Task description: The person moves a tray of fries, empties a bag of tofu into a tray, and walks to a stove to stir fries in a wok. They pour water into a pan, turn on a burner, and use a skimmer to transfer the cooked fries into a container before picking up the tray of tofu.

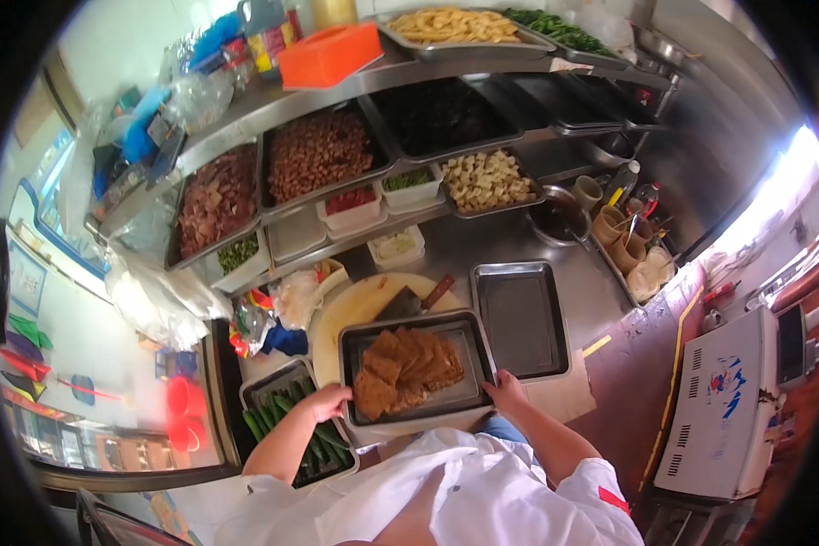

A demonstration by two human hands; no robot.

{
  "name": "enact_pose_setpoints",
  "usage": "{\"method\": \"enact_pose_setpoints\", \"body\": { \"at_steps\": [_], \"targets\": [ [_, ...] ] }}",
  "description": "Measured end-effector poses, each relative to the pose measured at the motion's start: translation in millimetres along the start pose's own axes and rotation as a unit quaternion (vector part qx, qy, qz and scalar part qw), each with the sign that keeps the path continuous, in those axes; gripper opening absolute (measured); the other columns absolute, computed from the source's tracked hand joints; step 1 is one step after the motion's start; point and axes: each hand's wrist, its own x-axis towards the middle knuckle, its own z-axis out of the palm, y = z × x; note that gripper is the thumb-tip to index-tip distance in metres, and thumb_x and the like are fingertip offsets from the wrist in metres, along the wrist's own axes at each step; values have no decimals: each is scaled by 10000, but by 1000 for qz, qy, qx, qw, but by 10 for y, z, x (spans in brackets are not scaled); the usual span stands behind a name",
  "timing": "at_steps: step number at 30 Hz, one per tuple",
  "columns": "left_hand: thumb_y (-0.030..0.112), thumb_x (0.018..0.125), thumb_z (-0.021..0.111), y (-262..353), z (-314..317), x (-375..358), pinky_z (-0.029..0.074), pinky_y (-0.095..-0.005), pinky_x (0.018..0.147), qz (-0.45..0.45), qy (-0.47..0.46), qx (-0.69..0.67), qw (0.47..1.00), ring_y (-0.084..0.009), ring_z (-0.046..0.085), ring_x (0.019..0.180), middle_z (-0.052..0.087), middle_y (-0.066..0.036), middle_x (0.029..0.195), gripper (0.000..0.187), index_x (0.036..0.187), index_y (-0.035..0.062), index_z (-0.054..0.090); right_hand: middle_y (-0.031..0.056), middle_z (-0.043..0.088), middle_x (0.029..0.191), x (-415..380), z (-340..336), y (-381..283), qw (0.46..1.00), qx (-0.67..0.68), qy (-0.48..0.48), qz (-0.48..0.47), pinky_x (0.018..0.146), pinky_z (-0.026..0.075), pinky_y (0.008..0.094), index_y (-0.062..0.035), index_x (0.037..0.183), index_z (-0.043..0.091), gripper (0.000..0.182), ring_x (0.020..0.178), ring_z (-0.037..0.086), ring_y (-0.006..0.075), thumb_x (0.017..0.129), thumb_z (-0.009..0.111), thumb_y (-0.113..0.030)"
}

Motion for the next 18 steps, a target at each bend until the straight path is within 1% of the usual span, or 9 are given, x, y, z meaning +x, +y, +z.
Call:
{"method": "enact_pose_setpoints", "body": {
  "at_steps": [1, 2, 3, 6, 7, 10, 13, 15, 18],
  "targets": [
    [181, 804, 652, -47, 106, -141, 348, -307, 490, -20, 11, -25, 999, -122, 434, 536, 445, 11, 619, 118, 818, 82, 588, 227, 655, 914, -28, -91, -12, 1000, -9, -28, 1, 739, 490, 459, 8, 993, 617, 471, 873, 631, 394, 797, 740, -402],
    [174, 806, 651, -142, 192, -238, 341, -307, 492, -15, 21, -52, 998, -119, 421, 531, 427, 14, 617, 118, 832, 82, 580, 164, 643, 785, 13, -115, 58, 999, -10, -7, -30, 653, 496, 402, 9, 955, 640, 435, 713, 628, 271, 801, 770, -377],
    [167, 809, 649, -256, 286, -294, 334, -306, 495, -10, 30, -81, 996, -115, 408, 527, 408, 17, 616, 120, 847, 83, 572, 164, 643, 785, 8, -279, -28, 1000, -4, 0, -31, 653, 496, 402, 9, 955, 640, 435, 713, 628, 271, 801, 770, -377],
    [42, 813, 571, -484, 453, -524, 576, -385, 623, 18, 12, -171, 985, -238, 700, 742, 676, -86, 834, 229, 1036, 9, 604, 129, 650, 767, 51, -1005, -525, 994, 35, -89, -61, 654, 499, 389, 9, 976, 648, 430, 703, 626, 219, 818, 768, -372],
    [31, 809, 557, -218, 795, -883, 545, -338, 566, 47, 25, -209, 977, -200, 654, 636, 666, -57, 817, 201, 1003, 16, 605, 109, 636, 735, 129, -1178, -585, 990, 59, -99, -87, 666, 494, 367, -8, 972, 656, 393, 697, 616, 201, 843, 744, -368],
    [53, 808, 598, 274, 1447, -1430, 438, -330, 589, 69, 77, -188, 977, -162, 561, 670, 632, -50, 888, 260, 1067, 32, 598, 15, 594, 731, 370, -1829, -833, 969, 161, -124, -139, 645, 462, 298, -52, 940, 668, 290, 669, 541, 120, 913, 688, -340],
    [37, 790, 551, 582, 2130, -1674, 514, -387, 938, 97, 95, -381, 914, -270, 634, 1083, 658, -113, 1174, 384, 1172, 22, 586, -13, 573, 842, 710, -2440, -939, 822, 519, -113, -204, 596, 417, 253, -50, 972, 643, 252, 663, 515, 96, 1008, 557, -284],
    [41, 789, 549, 1007, 2729, -1858, 461, -445, 1051, 160, 19, -422, 892, -292, 610, 1144, 650, -108, 1196, 407, 1194, 26, 580, -2, 581, 834, 860, -2944, -806, 759, 620, -126, -156, 576, 417, 245, -49, 1053, 632, 247, 644, 519, 95, 1019, 529, -271],
    [100, 792, 537, 1544, 3453, -1746, 391, -503, 1116, 250, 36, -417, 873, -346, 535, 1259, 578, -147, 1334, 534, 1318, 11, 515, 11, 600, 839, 930, -3250, -350, 754, 630, -118, -143, 568, 424, 241, -47, 1102, 619, 252, 631, 524, 98, 1010, 547, -270]
  ]
}}
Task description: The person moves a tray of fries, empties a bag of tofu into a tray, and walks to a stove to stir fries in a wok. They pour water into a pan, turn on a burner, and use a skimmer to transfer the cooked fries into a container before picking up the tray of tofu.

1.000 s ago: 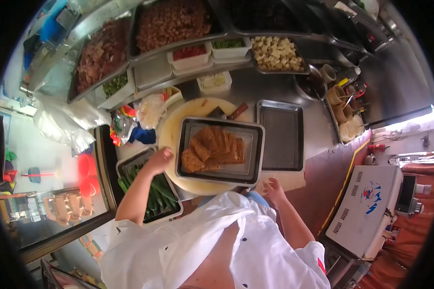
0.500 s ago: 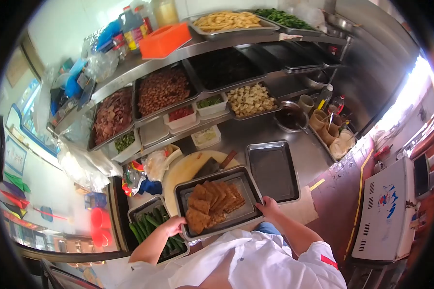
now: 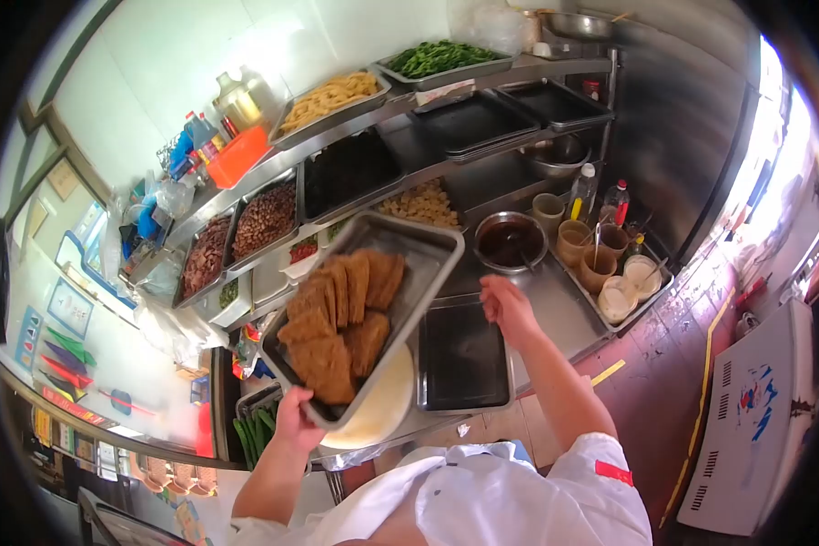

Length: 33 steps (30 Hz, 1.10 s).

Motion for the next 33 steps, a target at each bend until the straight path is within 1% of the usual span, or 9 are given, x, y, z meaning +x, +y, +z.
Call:
{"method": "enact_pose_setpoints", "body": {
  "at_steps": [2, 4, 5, 10, 12, 19, 21, 27, 33],
  "targets": [
    [61, 821, 576, -134, 505, 250, 444, -453, 1068, 33, -35, -37, 998, -268, 601, 1157, 650, -78, 1196, 362, 1183, 51, 591, 7, 604, 827, -173, -413, 159, 1000, -13, 11, 27, 565, 426, 242, -68, 1092, 625, 218, 638, 526, 92, 1010, 549, -255],
    [109, 832, 626, -257, 869, 711, 560, -327, 739, 44, -23, -32, 998, -183, 661, 911, 675, -1, 1020, 221, 1051, 128, 614, 1, 602, 819, -474, -858, 382, 996, -41, 22, 73, 562, 429, 238, -85, 1090, 624, 201, 649, 531, 88, 1002, 569, -257],
    [137, 828, 651, -293, 1170, 845, 503, -270, 587, 52, -21, -8, 998, -138, 632, 779, 648, 40, 918, 151, 968, 162, 598, -1, 596, 824, -664, -1077, 494, 994, -54, 18, 91, 562, 429, 233, -80, 1098, 617, 223, 652, 532, 90, 994, 588, -275],
    [102, 840, 614, -548, 2492, 1635, 545, -297, 713, 99, -37, -59, 993, -130, 574, 668, 598, 31, 792, 84, 907, 127, 570, -10, 598, 807, -1819, -2007, 784, 966, -81, 150, 196, 576, 433, 231, -90, 1039, 612, 191, 672, 538, 79, 968, 634, -266],
    [115, 860, 603, -621, 2600, 2308, 547, -286, 713, 97, -120, -39, 987, -131, 539, 628, 568, 18, 779, 72, 902, 125, 546, -6, 595, 804, -2238, -2351, 828, 949, -98, 199, 224, 555, 437, 237, -85, 1049, 600, 175, 648, 533, 81, 975, 619, -242],
    [210, 947, 575, -429, 3777, 3304, 579, -403, 866, 48, -111, -16, 993, -244, 653, 808, 573, -96, 820, 172, 987, 49, 529, 31, 584, 806, -2939, -2593, 702, 925, -47, 315, 206, 501, 430, 240, -67, 1037, 593, 141, 611, 533, 98, 971, 608, -191],
    [222, 961, 563, -359, 3821, 3463, 589, -410, 824, 50, -122, 22, 991, -265, 668, 823, 588, -109, 851, 187, 1022, 48, 535, 37, 585, 812, -2916, -2590, 761, 926, -51, 318, 200, 497, 430, 240, -69, 1044, 592, 142, 606, 536, 102, 973, 604, -191],
    [275, 979, 537, -719, 3074, 2876, 573, -369, 765, 163, -198, 286, 923, -248, 674, 877, 637, -119, 966, 261, 1094, 41, 527, 40, 589, 818, -2720, -2485, 916, 933, -50, 284, 214, 500, 436, 248, -76, 1046, 595, 136, 608, 546, 108, 976, 595, -192],
    [144, 992, 558, -1879, 53, 1580, 513, -312, 654, 125, -255, 477, 832, -139, 612, 739, 624, -46, 856, 228, 1190, 57, 486, 48, 618, 848, -2045, -2279, 1046, 920, -190, 135, 317, 572, 477, 269, -62, 1081, 613, 214, 663, 575, 122, 970, 606, -244]
  ]
}}
